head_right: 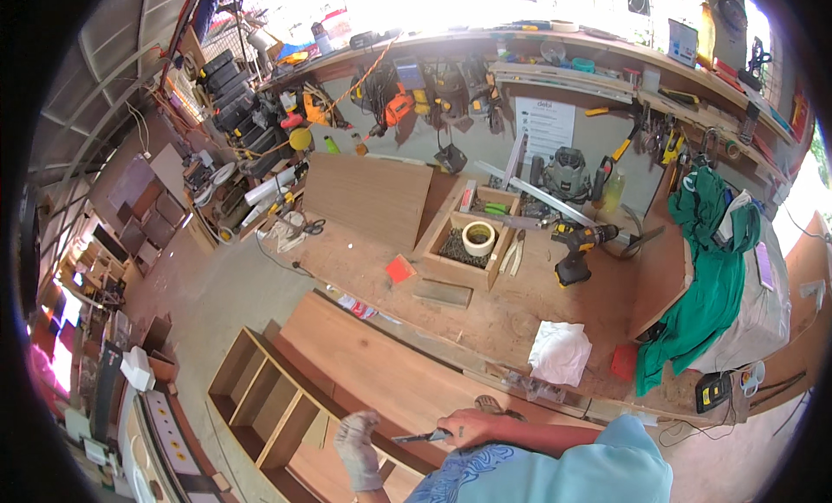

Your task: The person marks a line on a wooden shelf component using a pencil and a utility knife, then applies pressure to a joint while sitting on the floor.

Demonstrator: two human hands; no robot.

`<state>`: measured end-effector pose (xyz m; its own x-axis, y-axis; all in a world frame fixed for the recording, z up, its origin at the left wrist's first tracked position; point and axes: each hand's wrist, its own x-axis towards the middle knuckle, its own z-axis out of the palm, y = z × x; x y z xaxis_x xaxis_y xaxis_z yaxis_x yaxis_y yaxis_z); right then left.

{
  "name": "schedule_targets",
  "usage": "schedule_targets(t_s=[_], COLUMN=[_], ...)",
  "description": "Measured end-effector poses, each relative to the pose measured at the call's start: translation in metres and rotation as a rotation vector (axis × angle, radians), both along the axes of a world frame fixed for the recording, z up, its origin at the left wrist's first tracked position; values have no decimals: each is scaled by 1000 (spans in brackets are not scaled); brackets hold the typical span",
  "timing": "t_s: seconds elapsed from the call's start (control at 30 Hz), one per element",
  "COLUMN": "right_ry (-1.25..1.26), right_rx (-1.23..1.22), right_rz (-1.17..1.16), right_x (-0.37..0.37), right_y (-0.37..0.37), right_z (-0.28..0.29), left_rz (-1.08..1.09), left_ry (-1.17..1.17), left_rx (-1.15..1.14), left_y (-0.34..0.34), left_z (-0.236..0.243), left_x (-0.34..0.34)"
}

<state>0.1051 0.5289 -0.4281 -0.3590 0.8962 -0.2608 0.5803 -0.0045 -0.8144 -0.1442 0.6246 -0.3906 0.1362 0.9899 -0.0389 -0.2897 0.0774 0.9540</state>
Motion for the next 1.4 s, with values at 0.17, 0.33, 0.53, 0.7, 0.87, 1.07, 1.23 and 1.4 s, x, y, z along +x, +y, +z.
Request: schedule_targets(t_s=[0.17,0.33,0.53,0.7,0.87,1.07,1.23,1.4], right_ry=[29,119,260,366,-14,-71,-15,-147], right_rx=[-24,61,-115,-206,-63,-113,-194,-25], right_rz=[-159,-261,-235,-30,158,477,673,506], right_x=[5,0,-28,-80,-130,-178,-196,-189], right_y=[-11,-2,28,37,29,20,17,40], right_z=[10,20,48,48,33,13,9,-26], left_rz=[-35,-317,-160,22,235,316,334,432], left_ry=[140,338,209,24,61,84,-67,-9], left_rx=[-50,-199,-193,-235,-330,-425,-467,-440], left_y=[11,-3,1,-35,-89,-164,-194,-185], left_z=[33,19,12,5,-9,-56,-64,-162], left_x=[3,19,12,-56,-100,-141,-156,-141])
